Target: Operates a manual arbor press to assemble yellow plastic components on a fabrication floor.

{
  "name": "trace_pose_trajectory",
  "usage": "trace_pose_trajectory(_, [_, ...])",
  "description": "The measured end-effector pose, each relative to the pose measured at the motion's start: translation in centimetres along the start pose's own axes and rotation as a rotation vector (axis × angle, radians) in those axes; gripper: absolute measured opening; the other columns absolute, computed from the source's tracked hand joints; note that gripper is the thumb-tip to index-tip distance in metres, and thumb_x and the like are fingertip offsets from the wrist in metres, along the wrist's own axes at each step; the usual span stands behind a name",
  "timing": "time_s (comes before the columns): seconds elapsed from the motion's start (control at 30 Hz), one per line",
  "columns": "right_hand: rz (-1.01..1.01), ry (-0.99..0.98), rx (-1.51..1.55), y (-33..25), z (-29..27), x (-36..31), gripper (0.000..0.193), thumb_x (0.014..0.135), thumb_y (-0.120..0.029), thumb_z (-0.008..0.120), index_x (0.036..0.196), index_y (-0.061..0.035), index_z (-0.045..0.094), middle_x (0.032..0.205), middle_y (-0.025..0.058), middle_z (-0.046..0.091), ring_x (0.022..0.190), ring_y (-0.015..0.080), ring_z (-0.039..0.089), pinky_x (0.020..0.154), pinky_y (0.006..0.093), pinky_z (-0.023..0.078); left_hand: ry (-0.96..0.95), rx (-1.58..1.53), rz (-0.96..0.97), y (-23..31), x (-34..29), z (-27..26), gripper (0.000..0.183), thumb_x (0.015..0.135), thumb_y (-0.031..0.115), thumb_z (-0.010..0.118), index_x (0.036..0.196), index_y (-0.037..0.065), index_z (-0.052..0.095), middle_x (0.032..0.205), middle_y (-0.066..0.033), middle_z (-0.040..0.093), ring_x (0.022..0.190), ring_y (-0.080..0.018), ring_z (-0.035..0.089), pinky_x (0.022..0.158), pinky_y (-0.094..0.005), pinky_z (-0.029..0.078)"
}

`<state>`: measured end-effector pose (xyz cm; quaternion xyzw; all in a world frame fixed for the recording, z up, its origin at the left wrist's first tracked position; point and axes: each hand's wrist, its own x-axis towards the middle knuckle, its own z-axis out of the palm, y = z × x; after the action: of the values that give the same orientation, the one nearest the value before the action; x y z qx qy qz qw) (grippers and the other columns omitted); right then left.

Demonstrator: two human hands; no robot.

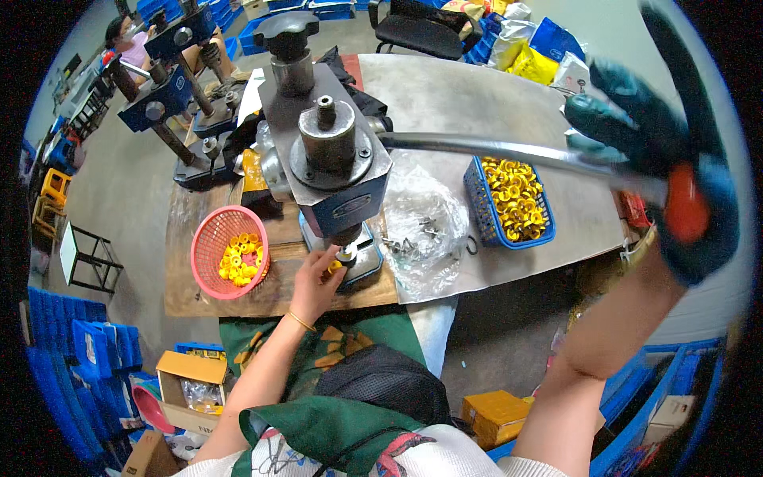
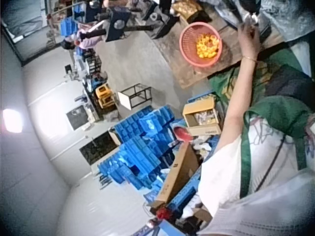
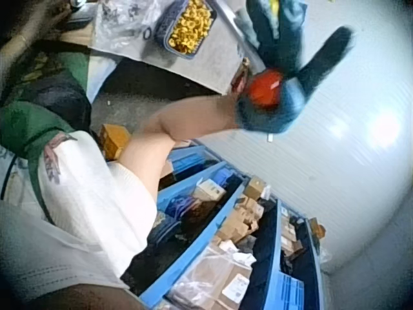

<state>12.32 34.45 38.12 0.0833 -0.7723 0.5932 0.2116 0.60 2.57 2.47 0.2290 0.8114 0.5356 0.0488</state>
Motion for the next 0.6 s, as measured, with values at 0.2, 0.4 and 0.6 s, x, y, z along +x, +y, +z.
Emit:
trace_pose_trajectory(0.2, [0.399,-0.148,-0.167,2.1,7.7,-5.2,0.089,0.070,-0.026,0.056,0.139,0.0032,0.006,0.137,0.0228,0.030,0.124,0.0299,0.035,0.103,0.0370,0.023,-0.032,-0.003,0.012,-0.2,0.1,-0.4,0.042,0.075,0.006,0.064,0.116,0.005,0.054,0.084,-0.0060,0.053,0.065,-0.0136,0.051,0.060,-0.0249,0.043])
trace_pose_trajectory(0.4, [0.801,-0.468,-0.196,15.3,9.4,-9.9,0.092,0.076,-0.022,0.067,0.138,0.0038,0.004,0.143,0.0221,0.015,0.132,0.0249,0.019,0.106,0.0307,0.014,0.076,-0.300,-0.211,-1.1,0.0,0.2,0.028,0.080,0.006,0.063,0.107,0.000,0.057,0.080,-0.0002,0.057,0.065,-0.0064,0.048,0.059,-0.0206,0.041])
trace_pose_trajectory(0.6, [0.340,0.181,0.024,4.5,8.7,-6.6,0.075,0.078,-0.046,0.058,0.130,0.0024,0.035,0.132,0.0212,0.038,0.125,0.0245,0.035,0.106,0.0362,0.020,0.058,-0.661,-0.419,-0.8,0.9,-0.8,0.021,0.083,0.006,0.058,0.103,-0.002,0.057,0.080,0.0002,0.057,0.066,-0.0064,0.050,0.060,-0.0186,0.041])
